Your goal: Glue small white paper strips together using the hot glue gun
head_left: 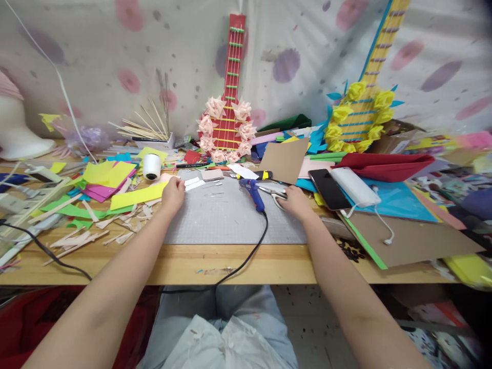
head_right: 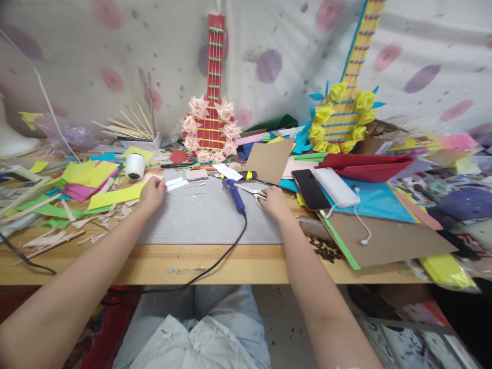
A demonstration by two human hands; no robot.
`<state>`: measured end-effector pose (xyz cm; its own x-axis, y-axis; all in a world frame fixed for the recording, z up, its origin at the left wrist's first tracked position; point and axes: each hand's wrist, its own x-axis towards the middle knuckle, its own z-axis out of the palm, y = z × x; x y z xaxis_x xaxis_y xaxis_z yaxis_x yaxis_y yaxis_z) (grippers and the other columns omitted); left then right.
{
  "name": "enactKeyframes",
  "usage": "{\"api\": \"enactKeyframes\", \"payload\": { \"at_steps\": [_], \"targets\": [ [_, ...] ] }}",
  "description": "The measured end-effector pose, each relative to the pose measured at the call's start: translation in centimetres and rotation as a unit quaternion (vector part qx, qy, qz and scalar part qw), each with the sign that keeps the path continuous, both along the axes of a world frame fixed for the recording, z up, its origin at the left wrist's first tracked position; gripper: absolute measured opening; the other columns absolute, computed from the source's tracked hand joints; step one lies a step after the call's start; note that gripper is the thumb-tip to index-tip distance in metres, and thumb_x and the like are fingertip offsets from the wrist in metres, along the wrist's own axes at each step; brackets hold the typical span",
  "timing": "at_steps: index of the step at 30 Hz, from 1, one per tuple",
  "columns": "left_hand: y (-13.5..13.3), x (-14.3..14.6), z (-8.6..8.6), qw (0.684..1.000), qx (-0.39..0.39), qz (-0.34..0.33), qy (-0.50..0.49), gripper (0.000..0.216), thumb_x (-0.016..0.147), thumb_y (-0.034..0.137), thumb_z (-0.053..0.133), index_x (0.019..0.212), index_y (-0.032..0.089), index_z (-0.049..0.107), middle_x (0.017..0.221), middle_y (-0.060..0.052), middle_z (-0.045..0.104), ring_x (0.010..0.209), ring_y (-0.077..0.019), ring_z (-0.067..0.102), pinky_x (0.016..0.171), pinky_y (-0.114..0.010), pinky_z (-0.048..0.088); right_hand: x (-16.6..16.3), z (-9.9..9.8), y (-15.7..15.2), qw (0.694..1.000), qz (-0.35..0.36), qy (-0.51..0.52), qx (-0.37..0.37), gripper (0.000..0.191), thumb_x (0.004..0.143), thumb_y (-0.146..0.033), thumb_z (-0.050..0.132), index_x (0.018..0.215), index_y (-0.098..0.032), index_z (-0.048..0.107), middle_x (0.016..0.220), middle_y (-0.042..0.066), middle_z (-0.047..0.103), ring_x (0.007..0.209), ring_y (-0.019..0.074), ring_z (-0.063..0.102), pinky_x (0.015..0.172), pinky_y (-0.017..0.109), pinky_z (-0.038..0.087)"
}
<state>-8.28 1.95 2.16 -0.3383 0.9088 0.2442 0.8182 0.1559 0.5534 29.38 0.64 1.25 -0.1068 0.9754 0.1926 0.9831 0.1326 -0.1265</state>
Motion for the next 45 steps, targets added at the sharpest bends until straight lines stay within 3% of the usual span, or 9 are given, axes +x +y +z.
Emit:
{"api": "enactKeyframes", "payload": {
  "at_steps": [5, 11, 14, 20, 22, 28, 34, 40, 45],
  "targets": [
    [-0.2, 0.0, 0.0, 0.997, 0.014, -0.026, -0.066, 0.005, 0.069, 0.023, 0.052, 0.07, 0.02, 0.055, 0.075, -0.001, 0.064, 0.071, -0.0152, 0.056, 0.067, -0.026, 0.039, -0.5, 0.8, -1.1, 0.997, -0.011, 0.039, 0.059, 0.028, 0.075, -0.03, 0.051, 0.096, -0.014, 0.061, 0.097, 0.013, 0.059, 0.097, 0.0252, 0.049, 0.082, 0.033, 0.037],
    [0.0, -0.8, 0.1, 0.996, -0.007, 0.001, -0.089, 0.005, 0.063, 0.022, 0.057, 0.067, 0.02, 0.057, 0.07, 0.001, 0.063, 0.067, -0.0147, 0.056, 0.062, -0.025, 0.038, -2.6, 2.3, -2.4, 0.99, 0.037, 0.136, -0.019, 0.037, 0.069, -0.049, 0.057, 0.088, -0.017, 0.061, 0.087, 0.009, 0.059, 0.082, 0.0216, 0.053, 0.071, 0.032, 0.04],
    [0.3, -1.2, -0.1, 0.996, -0.025, 0.019, -0.08, 0.01, 0.062, 0.021, 0.055, 0.071, 0.021, 0.059, 0.071, 0.0, 0.063, 0.068, -0.0157, 0.056, 0.061, -0.026, 0.038, -5.3, 1.6, -2.0, 0.968, 0.062, 0.244, -0.012, 0.058, 0.063, -0.052, 0.062, 0.108, -0.016, 0.054, 0.096, 0.011, 0.059, 0.082, 0.0201, 0.054, 0.071, 0.032, 0.041],
    [0.5, -1.1, -0.1, 0.997, 0.003, 0.011, -0.072, 0.017, 0.067, 0.024, 0.054, 0.082, 0.021, 0.06, 0.076, -0.002, 0.065, 0.073, -0.0173, 0.058, 0.066, -0.028, 0.039, -9.7, -1.0, -0.4, 0.952, -0.024, 0.305, -0.002, 0.05, 0.065, -0.046, 0.061, 0.102, -0.013, 0.055, 0.103, 0.013, 0.058, 0.094, 0.0237, 0.053, 0.081, 0.036, 0.041],
    [0.4, -0.9, 0.1, 0.997, 0.009, 0.002, -0.079, 0.014, 0.067, 0.027, 0.056, 0.079, 0.021, 0.059, 0.077, -0.002, 0.065, 0.073, -0.0172, 0.058, 0.067, -0.028, 0.04, -9.5, -1.4, 0.1, 0.947, -0.02, 0.321, -0.003, 0.041, 0.072, -0.044, 0.054, 0.1, -0.014, 0.056, 0.101, 0.011, 0.06, 0.093, 0.0222, 0.054, 0.081, 0.035, 0.041],
    [0.6, -0.5, 0.7, 0.997, 0.04, 0.02, -0.065, 0.011, 0.074, 0.028, 0.05, 0.078, 0.02, 0.056, 0.077, -0.003, 0.062, 0.072, -0.017, 0.056, 0.066, -0.028, 0.039, -5.7, -0.9, 2.6, 0.933, 0.135, 0.326, -0.076, 0.043, 0.071, -0.042, 0.057, 0.107, -0.018, 0.057, 0.104, 0.006, 0.061, 0.093, 0.0195, 0.055, 0.084, 0.033, 0.04],
    [0.9, 0.0, 1.2, 0.998, 0.04, 0.057, -0.009, 0.022, 0.083, 0.035, 0.036, 0.085, 0.019, 0.051, 0.079, -0.007, 0.058, 0.078, -0.0215, 0.055, 0.067, -0.031, 0.038, -4.6, -0.7, 4.0, 0.931, 0.13, 0.328, -0.09, 0.042, 0.068, -0.043, 0.06, 0.1, -0.016, 0.062, 0.097, 0.005, 0.064, 0.089, 0.0202, 0.055, 0.082, 0.034, 0.041],
    [1.2, 0.6, 1.0, 0.997, -0.027, -0.002, 0.066, 0.033, 0.086, 0.041, 0.026, 0.069, 0.02, 0.046, 0.07, -0.009, 0.057, 0.077, -0.024, 0.055, 0.065, -0.032, 0.036, -5.2, -0.8, 2.9, 0.952, 0.077, 0.294, -0.034, 0.04, 0.072, -0.046, 0.054, 0.097, -0.016, 0.062, 0.09, 0.007, 0.064, 0.082, 0.0201, 0.056, 0.075, 0.032, 0.041],
    [1.6, 1.4, 0.4, 0.995, -0.052, -0.015, 0.082, 0.016, 0.081, 0.035, 0.041, 0.08, 0.021, 0.05, 0.078, -0.009, 0.058, 0.082, -0.0241, 0.055, 0.068, -0.032, 0.038, -5.2, -0.7, 2.1, 0.967, 0.116, 0.229, 0.011, 0.036, 0.075, -0.044, 0.051, 0.092, -0.014, 0.062, 0.092, 0.008, 0.064, 0.081, 0.0193, 0.055, 0.074, 0.029, 0.039]
  ]
}}
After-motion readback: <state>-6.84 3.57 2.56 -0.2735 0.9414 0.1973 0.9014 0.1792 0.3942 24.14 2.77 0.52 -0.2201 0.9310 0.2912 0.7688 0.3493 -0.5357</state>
